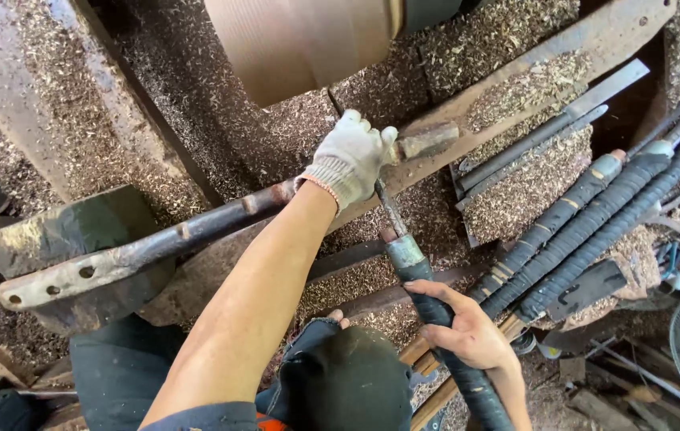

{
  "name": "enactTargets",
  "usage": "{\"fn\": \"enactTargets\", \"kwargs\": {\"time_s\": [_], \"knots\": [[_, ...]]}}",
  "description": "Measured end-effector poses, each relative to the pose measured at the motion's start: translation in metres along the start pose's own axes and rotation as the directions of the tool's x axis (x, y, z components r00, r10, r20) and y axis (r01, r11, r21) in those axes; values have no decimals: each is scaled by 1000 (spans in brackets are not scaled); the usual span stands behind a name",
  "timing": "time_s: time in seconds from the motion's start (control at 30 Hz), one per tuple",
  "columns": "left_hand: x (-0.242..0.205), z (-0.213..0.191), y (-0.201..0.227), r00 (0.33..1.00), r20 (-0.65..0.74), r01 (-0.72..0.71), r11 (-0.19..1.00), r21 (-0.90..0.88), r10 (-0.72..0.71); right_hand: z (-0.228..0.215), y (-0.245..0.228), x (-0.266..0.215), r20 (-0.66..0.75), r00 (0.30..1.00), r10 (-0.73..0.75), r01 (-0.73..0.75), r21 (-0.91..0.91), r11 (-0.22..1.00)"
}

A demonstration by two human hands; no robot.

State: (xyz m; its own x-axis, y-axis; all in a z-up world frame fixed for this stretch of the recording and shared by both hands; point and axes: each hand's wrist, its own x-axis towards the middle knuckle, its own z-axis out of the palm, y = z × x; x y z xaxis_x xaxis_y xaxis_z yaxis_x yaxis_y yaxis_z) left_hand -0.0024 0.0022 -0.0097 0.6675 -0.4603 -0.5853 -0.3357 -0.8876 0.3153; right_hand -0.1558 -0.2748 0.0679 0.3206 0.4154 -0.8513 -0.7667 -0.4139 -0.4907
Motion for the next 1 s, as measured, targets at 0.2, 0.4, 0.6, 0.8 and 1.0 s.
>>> {"fn": "enactTargets", "kwargs": {"time_s": [0.2, 0.4, 0.6, 0.8, 1.0], "knots": [[3, 8, -2, 988, -134, -62, 996, 67, 71, 32, 4, 0, -101, 994, -36, 37, 10, 999], [-3, 5, -5, 988, -121, -89, 996, 21, 91, 62, 12, 5, -191, 978, -78, 111, 164, 980], [-1, 9, -9, 957, -240, -160, 986, 37, 164, 77, 19, 10, -259, 957, -129, 178, 176, 968], [-5, 6, -8, 972, -207, -115, 993, -6, 112, 56, -17, -2, -206, 978, -19, 30, 53, 998], [-2, 5, -6, 990, -142, -21, 1000, -15, 19, 16, -21, -4, -78, 996, -50, 50, -3, 999]]}}
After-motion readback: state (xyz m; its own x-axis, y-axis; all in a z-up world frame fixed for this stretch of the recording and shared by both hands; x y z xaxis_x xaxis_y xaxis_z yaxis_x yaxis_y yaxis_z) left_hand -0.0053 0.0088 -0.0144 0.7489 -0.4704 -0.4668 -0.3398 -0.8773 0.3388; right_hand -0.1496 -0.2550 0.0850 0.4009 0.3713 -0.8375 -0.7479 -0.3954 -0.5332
